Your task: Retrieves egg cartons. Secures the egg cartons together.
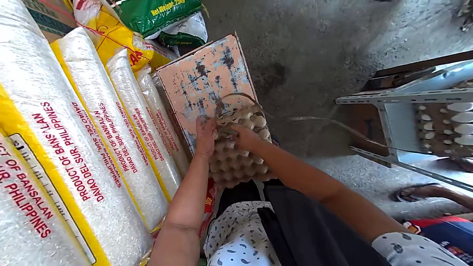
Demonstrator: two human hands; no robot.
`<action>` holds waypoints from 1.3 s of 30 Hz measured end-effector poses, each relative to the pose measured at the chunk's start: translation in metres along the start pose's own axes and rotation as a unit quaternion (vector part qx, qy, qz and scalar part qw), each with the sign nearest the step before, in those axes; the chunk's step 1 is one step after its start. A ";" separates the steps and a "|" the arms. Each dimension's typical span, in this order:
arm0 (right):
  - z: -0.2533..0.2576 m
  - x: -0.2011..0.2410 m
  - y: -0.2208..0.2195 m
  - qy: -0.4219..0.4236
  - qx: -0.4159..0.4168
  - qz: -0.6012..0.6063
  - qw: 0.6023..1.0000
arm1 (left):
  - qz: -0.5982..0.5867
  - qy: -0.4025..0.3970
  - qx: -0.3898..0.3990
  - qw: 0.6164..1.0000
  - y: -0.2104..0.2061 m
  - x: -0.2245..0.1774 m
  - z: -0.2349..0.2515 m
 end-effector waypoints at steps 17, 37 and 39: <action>0.007 -0.014 0.006 -0.066 0.034 0.289 0.955 | 0.549 -0.221 0.118 0.797 -0.033 0.001 -0.020; -0.027 0.035 0.006 0.390 -0.168 -0.264 0.866 | 0.232 -0.005 0.192 0.954 -0.022 0.017 0.004; -0.021 0.029 0.005 0.397 -0.175 -0.229 0.871 | 0.249 0.019 0.195 0.948 -0.027 0.014 0.012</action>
Point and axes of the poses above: each hand's wrist, its own z-axis towards the middle knuckle, its own y-axis out of the back of the hand, x = y × z, the point moved 5 cm from there along z, towards the middle knuckle, and after that the axes turned 3 degrees about -y, right-handed, at the moved point
